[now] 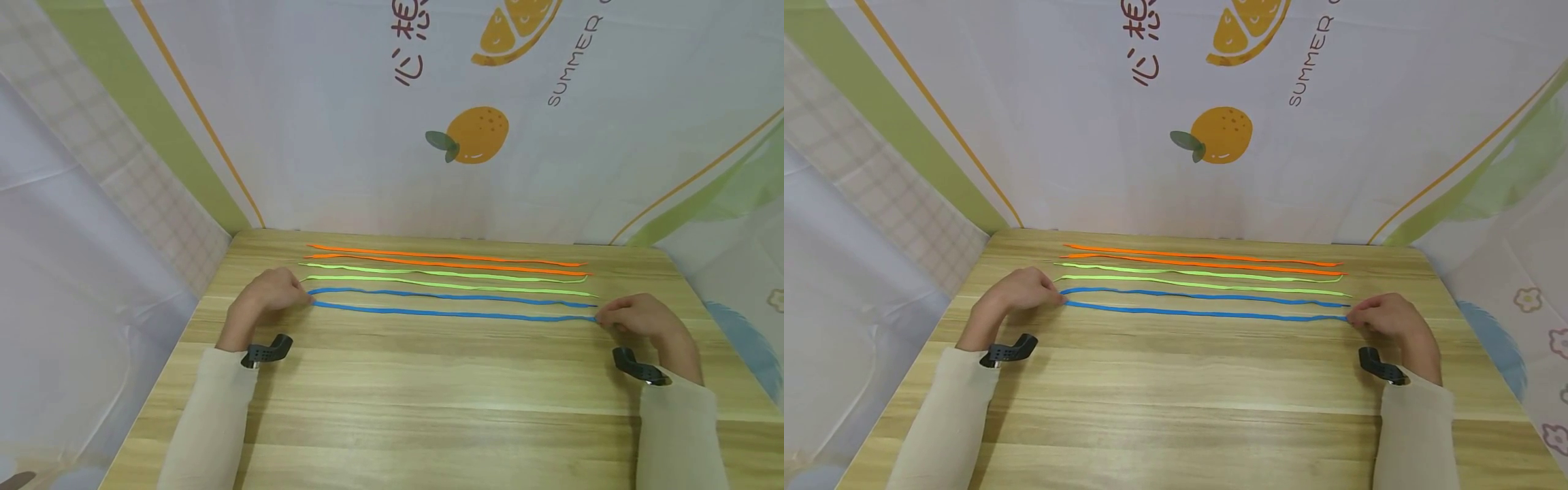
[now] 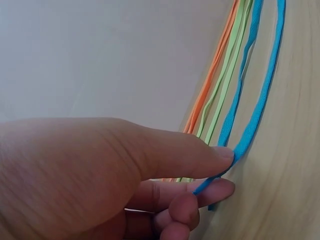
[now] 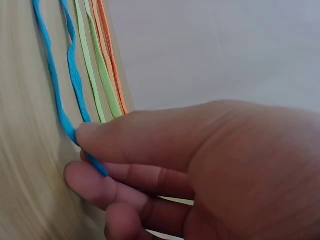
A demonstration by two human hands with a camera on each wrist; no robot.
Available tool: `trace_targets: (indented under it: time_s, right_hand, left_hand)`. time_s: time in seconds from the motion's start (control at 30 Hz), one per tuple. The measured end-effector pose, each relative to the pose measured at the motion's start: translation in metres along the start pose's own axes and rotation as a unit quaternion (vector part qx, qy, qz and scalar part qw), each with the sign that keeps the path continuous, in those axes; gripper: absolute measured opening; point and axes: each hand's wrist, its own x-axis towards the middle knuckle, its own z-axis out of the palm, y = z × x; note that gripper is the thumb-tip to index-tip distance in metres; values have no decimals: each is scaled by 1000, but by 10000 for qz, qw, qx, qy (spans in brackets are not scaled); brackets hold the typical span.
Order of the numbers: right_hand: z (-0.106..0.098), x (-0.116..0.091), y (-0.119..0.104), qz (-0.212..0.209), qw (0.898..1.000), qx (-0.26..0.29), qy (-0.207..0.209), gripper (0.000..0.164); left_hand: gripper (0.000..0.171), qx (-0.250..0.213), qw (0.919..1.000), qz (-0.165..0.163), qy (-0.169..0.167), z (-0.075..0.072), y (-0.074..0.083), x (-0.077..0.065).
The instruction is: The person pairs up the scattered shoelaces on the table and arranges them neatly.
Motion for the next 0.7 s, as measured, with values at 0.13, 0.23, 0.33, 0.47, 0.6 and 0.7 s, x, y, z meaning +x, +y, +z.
trace_targets:
  time_s: [0.13,0.23,0.33,0.47,0.6,0.7]
  right_hand:
    - [-4,0,2,1,9999,-172,-6,43]
    - [-8,-2,4,-32,9995,-325,-15,45]
    - [-11,-4,7,17,9993,-376,16,45]
    - [-15,-9,9,166,9996,-176,131,48]
    - [-18,-12,10,229,9994,23,263,50]
    - [-18,-12,8,171,9992,10,366,50]
  left_hand:
    - [29,-51,10000,-22,-1,-1,-1,0]
    - [30,-16,10000,11,-19,-3,-3,0]
    - [31,60,10000,45,-29,-6,-4,-2]
    - [36,124,9999,31,5,-11,-7,-5]
    - [39,82,9999,-52,82,-17,-13,-6]
    - [37,0,9998,-107,167,-20,-16,-7]
